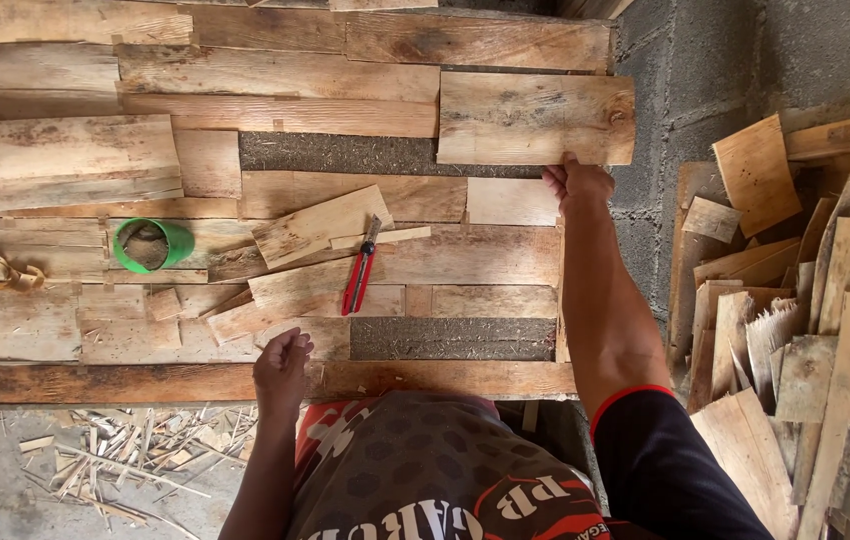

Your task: Arranging and adhering small wood strips onto a wooden frame to create a mosaic or panel.

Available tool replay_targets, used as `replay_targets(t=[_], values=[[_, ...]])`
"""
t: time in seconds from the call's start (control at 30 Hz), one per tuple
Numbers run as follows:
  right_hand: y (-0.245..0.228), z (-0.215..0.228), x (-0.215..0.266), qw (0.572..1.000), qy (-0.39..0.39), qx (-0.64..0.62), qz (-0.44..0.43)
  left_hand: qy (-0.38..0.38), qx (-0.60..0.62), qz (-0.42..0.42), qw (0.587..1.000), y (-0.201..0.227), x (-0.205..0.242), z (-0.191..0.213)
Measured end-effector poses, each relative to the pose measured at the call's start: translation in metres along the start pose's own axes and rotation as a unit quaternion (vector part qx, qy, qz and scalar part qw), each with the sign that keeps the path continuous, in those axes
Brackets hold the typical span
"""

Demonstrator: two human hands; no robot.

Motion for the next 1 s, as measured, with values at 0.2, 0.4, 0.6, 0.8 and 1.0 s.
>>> replay_targets(t=[0.2,0.4,0.6,0.8,1.0], values=[[0.005,0.001,-0.009,1.0,-0.003,0.001,-0.002,0.001,-0.013,0.005,1.0,0.009,0.001,-0.004],[0.008,0.0,-0.012,1.0,0.008,-0.005,-0.005,-0.001,-0.007,0.011,1.0,0.004,-0.005,-0.005],[0.005,0.001,-0.007,1.0,0.004,-0.001,-0.012,-0.002,-0.007,-0.002,1.0,0.005,-0.004,-0.004],[0.011,0.001,-0.013,1.0,0.003,-0.007,-0.013,0.0,-0.012,-0.008,1.0,0.004,-0.006,-0.004],[0.007,-0.002,-0.007,1.0,-0.02,-0.018,-0.005,-0.005,-0.005,-0.017,1.0,-0.002,-0.007,-0.003]])
Point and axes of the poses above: each hand's wrist, its own x-axis away from the middle knuckle, its own z-axis out of the back of the hand, y = z × x, the point moved 3 cm from there along -x, towards the middle knuckle, and after that the axes turned 10 degrees about z, right-handed, at the moved point
